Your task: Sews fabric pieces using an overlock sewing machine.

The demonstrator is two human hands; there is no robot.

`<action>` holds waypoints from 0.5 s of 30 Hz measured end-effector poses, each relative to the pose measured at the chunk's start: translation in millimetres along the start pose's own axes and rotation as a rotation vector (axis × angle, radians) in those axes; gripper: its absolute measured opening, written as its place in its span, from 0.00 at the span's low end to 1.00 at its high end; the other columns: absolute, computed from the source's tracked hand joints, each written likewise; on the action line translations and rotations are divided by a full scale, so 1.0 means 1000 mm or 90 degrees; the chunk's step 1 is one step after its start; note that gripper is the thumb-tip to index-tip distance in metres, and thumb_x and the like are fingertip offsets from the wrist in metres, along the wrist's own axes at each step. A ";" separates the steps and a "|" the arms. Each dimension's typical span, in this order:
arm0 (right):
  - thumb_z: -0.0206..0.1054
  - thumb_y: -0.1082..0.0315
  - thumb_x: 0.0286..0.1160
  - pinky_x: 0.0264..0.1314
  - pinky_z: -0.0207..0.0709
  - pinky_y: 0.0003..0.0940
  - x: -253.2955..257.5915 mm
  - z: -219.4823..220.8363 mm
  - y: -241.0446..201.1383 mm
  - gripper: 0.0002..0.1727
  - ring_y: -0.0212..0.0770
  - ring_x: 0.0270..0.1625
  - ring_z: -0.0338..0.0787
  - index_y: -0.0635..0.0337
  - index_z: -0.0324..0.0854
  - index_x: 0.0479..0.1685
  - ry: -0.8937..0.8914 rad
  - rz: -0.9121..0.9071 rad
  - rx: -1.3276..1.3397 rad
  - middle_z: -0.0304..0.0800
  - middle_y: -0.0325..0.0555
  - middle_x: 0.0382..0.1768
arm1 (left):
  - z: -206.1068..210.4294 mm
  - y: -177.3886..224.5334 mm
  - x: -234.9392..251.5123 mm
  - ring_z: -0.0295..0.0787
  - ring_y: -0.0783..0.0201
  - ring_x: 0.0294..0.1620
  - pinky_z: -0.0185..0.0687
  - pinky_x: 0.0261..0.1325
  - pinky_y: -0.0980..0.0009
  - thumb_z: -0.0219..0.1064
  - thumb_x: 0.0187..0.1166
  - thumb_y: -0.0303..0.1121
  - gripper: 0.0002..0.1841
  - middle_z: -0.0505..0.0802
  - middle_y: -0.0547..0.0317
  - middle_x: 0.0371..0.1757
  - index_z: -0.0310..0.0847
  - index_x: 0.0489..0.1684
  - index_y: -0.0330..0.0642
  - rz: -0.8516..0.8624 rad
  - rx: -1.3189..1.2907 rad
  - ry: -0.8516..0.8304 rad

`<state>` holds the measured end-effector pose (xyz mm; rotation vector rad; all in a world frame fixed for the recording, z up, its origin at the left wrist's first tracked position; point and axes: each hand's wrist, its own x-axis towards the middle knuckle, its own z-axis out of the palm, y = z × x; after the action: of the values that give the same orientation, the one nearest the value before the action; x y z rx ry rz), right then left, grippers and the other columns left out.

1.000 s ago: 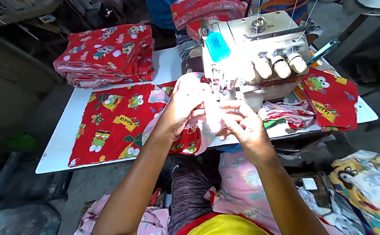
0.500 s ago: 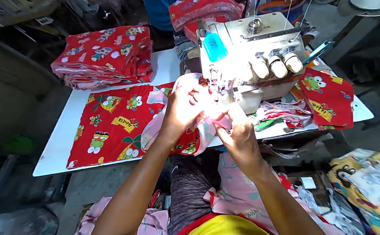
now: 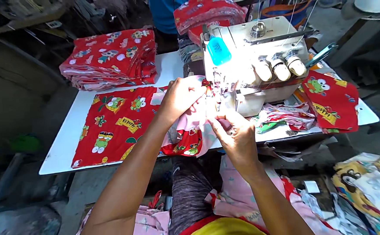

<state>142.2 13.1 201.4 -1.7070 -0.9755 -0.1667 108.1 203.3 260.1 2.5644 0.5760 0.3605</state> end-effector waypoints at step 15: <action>0.72 0.65 0.78 0.25 0.80 0.21 -0.018 0.003 0.013 0.06 0.25 0.22 0.85 0.55 0.90 0.46 -0.047 0.129 0.198 0.93 0.33 0.28 | 0.002 -0.002 0.004 0.85 0.75 0.28 0.87 0.37 0.80 0.55 0.91 0.31 0.07 0.85 0.66 0.30 0.79 0.48 0.44 -0.235 -0.730 -0.117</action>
<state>138.4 6.2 180.5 -1.5199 -0.8277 0.1749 111.7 206.1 257.8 1.3437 0.5325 0.2162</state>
